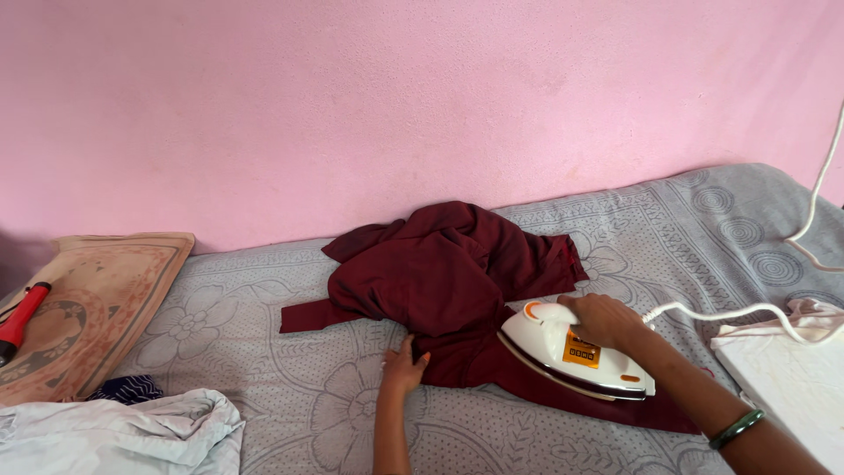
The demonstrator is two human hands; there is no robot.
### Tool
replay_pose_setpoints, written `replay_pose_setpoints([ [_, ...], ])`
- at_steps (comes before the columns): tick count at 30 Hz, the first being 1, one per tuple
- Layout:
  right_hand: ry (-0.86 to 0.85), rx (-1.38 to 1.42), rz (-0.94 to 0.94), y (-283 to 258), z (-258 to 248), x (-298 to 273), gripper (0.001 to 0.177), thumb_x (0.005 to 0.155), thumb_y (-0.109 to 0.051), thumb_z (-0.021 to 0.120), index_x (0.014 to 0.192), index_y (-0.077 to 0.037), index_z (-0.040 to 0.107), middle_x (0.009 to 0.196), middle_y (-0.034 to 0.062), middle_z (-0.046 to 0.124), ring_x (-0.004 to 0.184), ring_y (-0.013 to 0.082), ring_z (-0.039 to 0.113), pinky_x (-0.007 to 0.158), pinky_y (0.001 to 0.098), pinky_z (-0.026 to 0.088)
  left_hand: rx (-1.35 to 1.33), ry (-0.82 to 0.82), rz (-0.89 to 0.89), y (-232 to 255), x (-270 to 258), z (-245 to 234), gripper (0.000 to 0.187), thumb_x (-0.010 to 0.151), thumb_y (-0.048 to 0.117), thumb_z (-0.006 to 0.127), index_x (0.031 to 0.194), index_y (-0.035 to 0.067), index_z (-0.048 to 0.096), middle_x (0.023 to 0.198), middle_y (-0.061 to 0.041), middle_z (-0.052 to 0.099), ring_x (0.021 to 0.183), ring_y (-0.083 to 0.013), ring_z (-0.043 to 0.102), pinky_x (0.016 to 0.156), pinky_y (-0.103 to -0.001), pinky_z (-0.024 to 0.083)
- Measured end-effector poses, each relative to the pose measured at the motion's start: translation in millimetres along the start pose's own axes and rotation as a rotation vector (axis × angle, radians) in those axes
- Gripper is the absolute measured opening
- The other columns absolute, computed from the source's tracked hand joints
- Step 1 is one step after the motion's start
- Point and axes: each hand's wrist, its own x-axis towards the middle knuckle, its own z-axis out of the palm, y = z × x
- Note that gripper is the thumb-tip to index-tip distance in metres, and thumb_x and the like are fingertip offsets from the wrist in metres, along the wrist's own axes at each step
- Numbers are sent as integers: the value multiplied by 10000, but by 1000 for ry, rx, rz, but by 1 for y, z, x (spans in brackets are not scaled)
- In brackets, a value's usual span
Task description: The person irons a maroon long-sleeved shirt laid out on a bed. They smooth the fabric with one hand while moving the iron over the body and sleeves, then fold the shirt in half and continue ironing the folded sections.
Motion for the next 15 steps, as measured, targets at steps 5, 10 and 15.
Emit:
replay_pose_setpoints([
  [5, -88, 27, -213, -13, -8, -2, 442, 845, -213, 698, 1278, -233, 612, 965, 94, 769, 965, 288, 742, 889, 460, 564, -43, 258, 159, 18, -21, 10, 373, 1081, 233, 456, 1451, 216, 497, 1318, -207, 648, 1085, -349, 694, 901, -452, 573],
  [10, -128, 10, -330, -46, -6, -2, 468, 838, -234, 746, 1289, -261, 621, 1005, 135, 731, 1002, 331, 686, 899, 491, 532, -29, 583, 332, 20, -35, 6, 293, 1034, 116, 493, 1296, 192, 599, 1230, -126, 665, 968, -309, 700, 758, -430, 588],
  [15, -141, 22, -306, -72, -5, -3, 437, 830, -224, 726, 1258, -254, 639, 963, 114, 754, 973, 295, 721, 891, 476, 545, 71, 510, 263, 16, -31, 7, 400, 998, 3, 513, 1331, 205, 606, 1158, -120, 637, 912, -287, 698, 755, -406, 598],
])
